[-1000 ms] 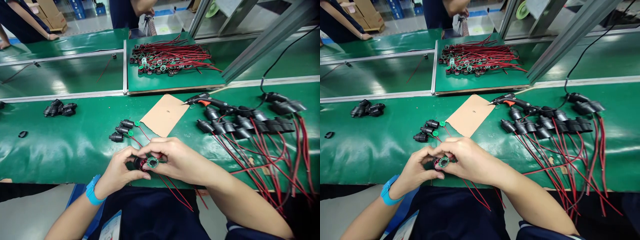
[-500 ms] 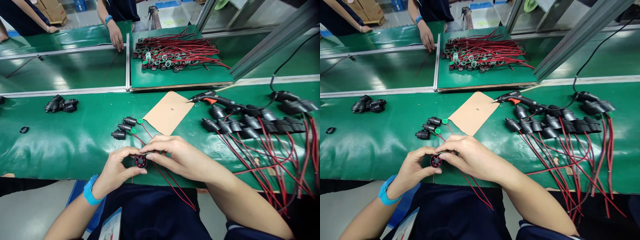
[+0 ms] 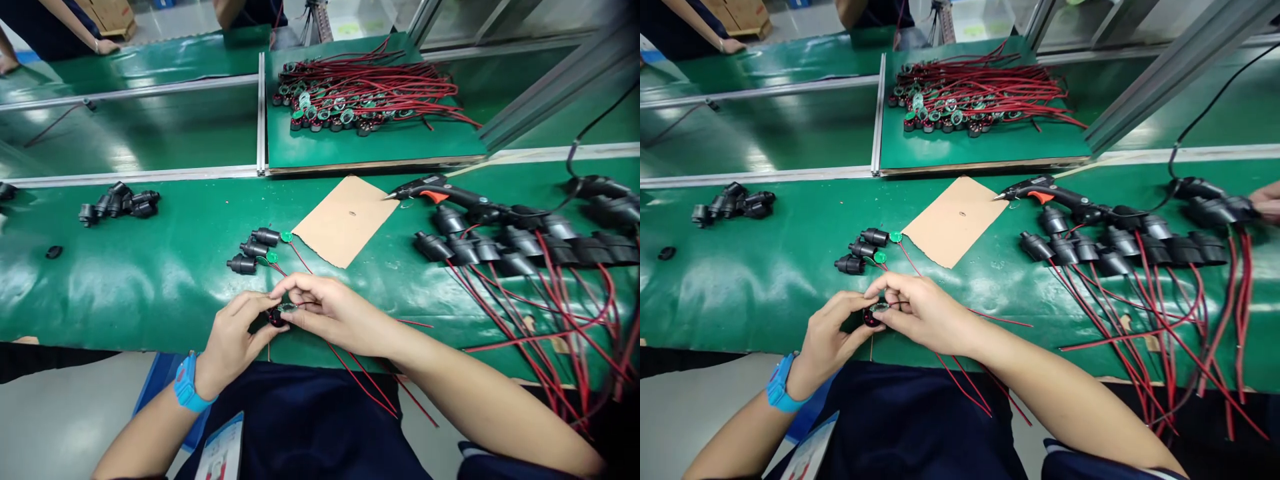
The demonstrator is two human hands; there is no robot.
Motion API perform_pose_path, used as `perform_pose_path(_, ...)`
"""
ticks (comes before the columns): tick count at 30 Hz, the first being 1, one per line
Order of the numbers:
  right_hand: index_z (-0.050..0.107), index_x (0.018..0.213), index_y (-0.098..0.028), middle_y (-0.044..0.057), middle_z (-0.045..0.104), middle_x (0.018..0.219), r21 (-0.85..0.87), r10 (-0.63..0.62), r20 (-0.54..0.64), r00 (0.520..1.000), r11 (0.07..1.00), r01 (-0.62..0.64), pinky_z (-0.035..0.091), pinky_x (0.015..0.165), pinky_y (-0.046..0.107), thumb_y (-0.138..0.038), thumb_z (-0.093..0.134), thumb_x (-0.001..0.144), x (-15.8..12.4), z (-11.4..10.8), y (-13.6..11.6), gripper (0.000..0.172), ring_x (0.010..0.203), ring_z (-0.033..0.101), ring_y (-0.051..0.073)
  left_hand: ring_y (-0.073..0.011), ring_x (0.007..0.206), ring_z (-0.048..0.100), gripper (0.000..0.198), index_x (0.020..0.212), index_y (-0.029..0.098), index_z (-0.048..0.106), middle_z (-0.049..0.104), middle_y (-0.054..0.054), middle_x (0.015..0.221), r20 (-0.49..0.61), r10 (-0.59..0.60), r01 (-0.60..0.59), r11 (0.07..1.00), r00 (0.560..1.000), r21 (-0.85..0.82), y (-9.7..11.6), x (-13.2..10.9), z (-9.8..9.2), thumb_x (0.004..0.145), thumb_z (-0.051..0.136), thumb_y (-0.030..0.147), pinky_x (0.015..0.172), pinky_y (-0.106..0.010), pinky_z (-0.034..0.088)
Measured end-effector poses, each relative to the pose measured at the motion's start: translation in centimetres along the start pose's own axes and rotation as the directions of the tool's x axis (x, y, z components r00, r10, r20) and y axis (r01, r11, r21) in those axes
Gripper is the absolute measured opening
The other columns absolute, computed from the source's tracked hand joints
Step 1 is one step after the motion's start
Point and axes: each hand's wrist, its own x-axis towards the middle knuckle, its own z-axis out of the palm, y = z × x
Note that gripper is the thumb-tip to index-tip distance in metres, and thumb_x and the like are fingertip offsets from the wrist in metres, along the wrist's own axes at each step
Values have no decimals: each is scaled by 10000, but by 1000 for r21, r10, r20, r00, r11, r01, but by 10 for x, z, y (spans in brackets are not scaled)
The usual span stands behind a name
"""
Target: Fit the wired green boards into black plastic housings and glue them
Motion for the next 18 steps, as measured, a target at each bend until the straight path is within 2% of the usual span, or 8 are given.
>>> perform_pose_path(3,564,1064,-213,-77,309,755,175,37,-12,999,984,-34,306,526,235,-258,691,901,2,6,8,211,616,338,91,-189,989,713,305,1214,179,657,723,-88,1060,-45,59,-56,997,997,61,4,-1,-1,917,717,212,881,-273,592)
perform_pose_path(5,554,1040,-210,-80,304,757,189,46,-17,999,981,-42,281,522,236,-246,716,868,3,9,10,240,613,317,87,-186,998,708,320,1233,182,654,720,-87,1063,-51,82,-77,993,995,87,5,-2,-1,918,711,192,892,-271,592)
perform_pose_path(11,514,998,-219,-96,335,723,-16,10,-81,997,1000,-11,253,527,236,-95,709,761,7,13,11,331,612,337,86,-191,1039,695,353,1278,190,628,718,-90,1106,-22,80,-78,994,997,73,10,-5,4,933,654,115,936,-294,584)
perform_pose_path(13,505,997,-224,-96,344,723,-88,-12,-90,996,996,4,273,534,233,-87,713,764,7,13,12,341,611,352,87,-194,1051,694,348,1289,198,616,719,-87,1122,26,52,-54,996,998,70,9,-4,0,948,634,129,938,-300,582)
perform_pose_path(15,525,1034,-222,-79,410,771,-166,-49,-102,994,986,32,355,588,235,-160,748,818,7,12,15,317,660,428,98,-204,1072,696,359,1317,213,591,717,-84,1155,126,8,-19,996,992,82,5,-2,-10,962,640,192,941,-318,582)
perform_pose_path(18,553,1174,-216,7,564,1004,-299,-149,-132,980,949,103,480,824,309,-282,769,878,6,6,15,373,933,575,159,-214,977,721,337,1264,211,558,726,-65,1100,252,-135,101,985,958,143,-6,3,-29,953,668,281,844,-340,601)
